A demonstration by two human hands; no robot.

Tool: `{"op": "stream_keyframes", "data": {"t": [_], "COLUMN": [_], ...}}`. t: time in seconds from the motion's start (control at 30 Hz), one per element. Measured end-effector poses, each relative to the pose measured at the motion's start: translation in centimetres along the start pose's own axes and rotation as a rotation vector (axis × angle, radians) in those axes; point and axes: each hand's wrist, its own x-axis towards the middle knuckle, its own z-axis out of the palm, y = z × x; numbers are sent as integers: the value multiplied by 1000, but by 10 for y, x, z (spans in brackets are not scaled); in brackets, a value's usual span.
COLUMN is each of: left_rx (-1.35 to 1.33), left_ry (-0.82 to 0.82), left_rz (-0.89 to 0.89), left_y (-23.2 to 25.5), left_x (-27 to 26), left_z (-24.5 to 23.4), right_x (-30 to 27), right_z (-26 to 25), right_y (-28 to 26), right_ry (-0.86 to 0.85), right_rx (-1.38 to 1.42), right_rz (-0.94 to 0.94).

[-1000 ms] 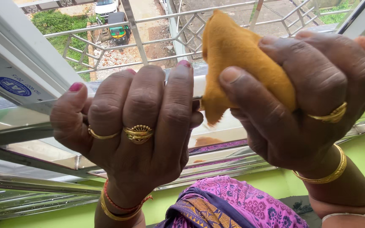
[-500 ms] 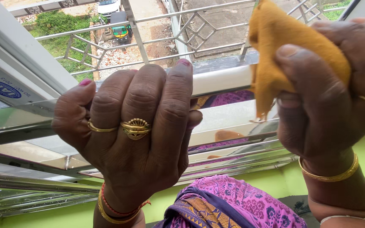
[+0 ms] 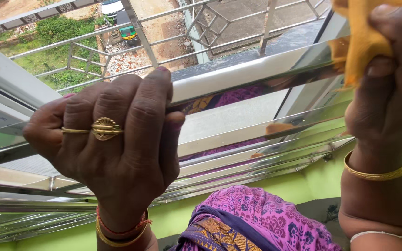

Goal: The person wipes the metal rails of a window frame using a yellow cloth, moving the cloth along the length of the rails and into the corners.

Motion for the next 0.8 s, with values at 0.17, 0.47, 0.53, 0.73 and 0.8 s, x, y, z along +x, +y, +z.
{"op": "stream_keyframes", "data": {"t": [0.17,0.47,0.53,0.73,0.8], "left_rx": [102,25,38,-23,-18], "left_ry": [-50,27,53,45,24], "left_rz": [27,37,37,38,3], "left_y": [15,52,53,45,37], "left_x": [1,25,24,13,2], "left_z": [4,21,24,22,22], "right_x": [-17,-27,-43,-37,-28], "right_z": [-8,-32,-32,-8,10], "right_y": [21,68,91,78,50], "right_ry": [6,62,90,19,-29], "right_rx": [-161,-191,2,66,54], "right_rz": [-13,-82,84,-86,-193]}}
